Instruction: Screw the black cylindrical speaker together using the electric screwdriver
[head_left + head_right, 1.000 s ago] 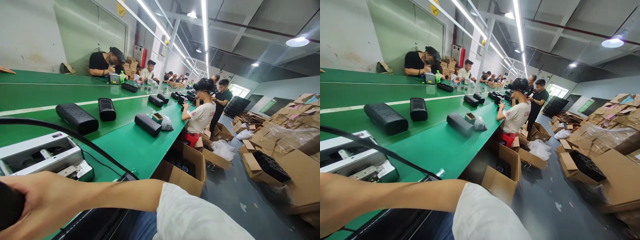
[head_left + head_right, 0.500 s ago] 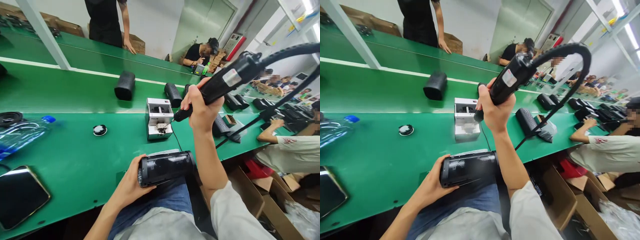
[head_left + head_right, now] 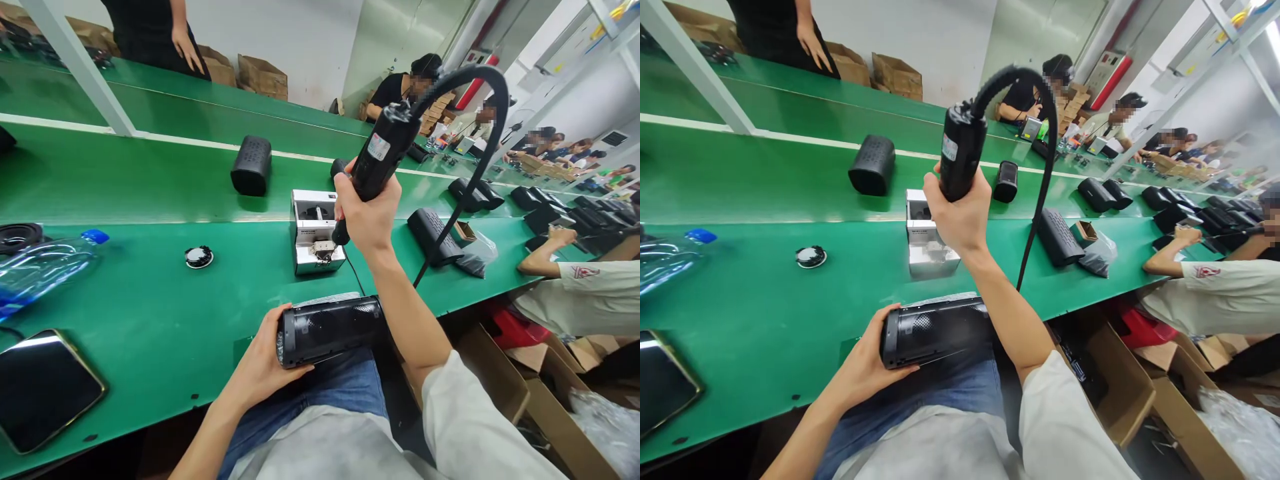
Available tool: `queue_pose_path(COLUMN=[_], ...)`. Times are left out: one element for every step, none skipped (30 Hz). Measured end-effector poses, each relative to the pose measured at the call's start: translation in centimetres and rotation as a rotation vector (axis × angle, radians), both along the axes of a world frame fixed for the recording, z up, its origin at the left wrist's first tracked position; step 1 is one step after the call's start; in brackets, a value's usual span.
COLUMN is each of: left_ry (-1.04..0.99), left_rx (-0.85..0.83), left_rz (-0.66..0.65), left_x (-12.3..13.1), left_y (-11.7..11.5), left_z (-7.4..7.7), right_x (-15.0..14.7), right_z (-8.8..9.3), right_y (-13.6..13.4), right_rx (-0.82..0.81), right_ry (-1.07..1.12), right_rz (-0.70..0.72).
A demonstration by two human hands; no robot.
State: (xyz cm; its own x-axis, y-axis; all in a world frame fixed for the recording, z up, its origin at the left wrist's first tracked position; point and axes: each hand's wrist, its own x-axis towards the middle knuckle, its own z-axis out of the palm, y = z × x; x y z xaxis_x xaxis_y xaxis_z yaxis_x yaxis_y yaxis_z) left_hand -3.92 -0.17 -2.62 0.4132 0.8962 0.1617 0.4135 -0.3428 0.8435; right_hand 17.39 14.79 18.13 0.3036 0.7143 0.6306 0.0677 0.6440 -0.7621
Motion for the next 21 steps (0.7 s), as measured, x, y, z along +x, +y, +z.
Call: queue_pose_path(left_ry=[0.001, 0.003, 0.004, 0.005, 0.005, 0.005, 0.004, 0.003, 0.006, 0.009, 0.014, 0.020, 0.028, 0.037, 0.046, 0.053, 0.059, 0.060, 0.059, 0.057, 0.055], left_rx=[0.001, 0.000, -0.001, -0.002, -0.003, -0.004, -0.001, 0.005, 0.010, 0.015, 0.020, 0.024, 0.027, 0.030, 0.032, 0.034, 0.034, 0.033, 0.031, 0.031, 0.033], left_rz=[0.002, 0.002, 0.000, -0.003, -0.006, -0.009, -0.010, -0.009, -0.007, -0.003, 0.002, 0.005, 0.006, 0.006, 0.003, 0.001, 0.001, 0.002, 0.005, 0.009, 0.012], left_x=[0.0, 0.0, 0.0, 0.0, 0.0, 0.0, 0.0, 0.0, -0.1, -0.1, -0.1, -0.1, -0.2, -0.2, -0.3, -0.3, -0.3, -0.3, -0.3, -0.3, -0.2], left_y=[0.0, 0.0, 0.0, 0.0, 0.0, 0.1, 0.1, 0.1, 0.2, 0.2, 0.3, 0.4, 0.4, 0.5, 0.5, 0.5, 0.5, 0.5, 0.5, 0.5, 0.5], left_z=[0.1, 0.1, 0.2, 0.2, 0.3, 0.3, 0.3, 0.3, 0.3, 0.2, 0.1, 0.0, -0.1, -0.2, -0.2, -0.2, -0.2, -0.1, -0.1, 0.0, 0.1], right_x=[0.1, 0.2, 0.5, 1.0, 1.5, 2.3, 3.2, 4.2, 5.2, 6.3, 7.3, 8.2, 9.0, 9.6, 10.1, 10.4, 10.6, 10.7, 10.8, 10.7, 10.7], right_z=[0.0, 0.0, 0.2, 0.4, 0.7, 1.1, 1.6, 2.1, 2.5, 2.9, 3.2, 3.5, 3.6, 3.7, 3.6, 3.6, 3.5, 3.4, 3.3, 3.2, 3.0], right_y=[-0.2, -0.5, -0.9, -1.4, -2.0, -2.8, -3.6, -4.6, -5.6, -6.6, -7.5, -8.3, -9.1, -9.6, -10.0, -10.3, -10.5, -10.6, -10.6, -10.6, -10.6], right_rx=[-0.008, -0.009, -0.006, 0.005, 0.015, 0.026, 0.035, 0.044, 0.051, 0.061, 0.070, 0.083, 0.091, 0.091, 0.089, 0.084, 0.074, 0.063, 0.053, 0.047, 0.039], right_ry=[0.001, 0.006, 0.010, 0.012, 0.009, 0.004, -0.002, -0.006, -0.009, -0.011, -0.013, -0.015, -0.017, -0.020, -0.027, -0.035, -0.044, -0.050, -0.051, -0.047, -0.039], right_rz=[0.009, 0.016, 0.021, 0.022, 0.021, 0.020, 0.019, 0.017, 0.015, 0.011, -0.002, -0.019, -0.039, -0.059, -0.076, -0.089, -0.097, -0.101, -0.102, -0.100, -0.095])
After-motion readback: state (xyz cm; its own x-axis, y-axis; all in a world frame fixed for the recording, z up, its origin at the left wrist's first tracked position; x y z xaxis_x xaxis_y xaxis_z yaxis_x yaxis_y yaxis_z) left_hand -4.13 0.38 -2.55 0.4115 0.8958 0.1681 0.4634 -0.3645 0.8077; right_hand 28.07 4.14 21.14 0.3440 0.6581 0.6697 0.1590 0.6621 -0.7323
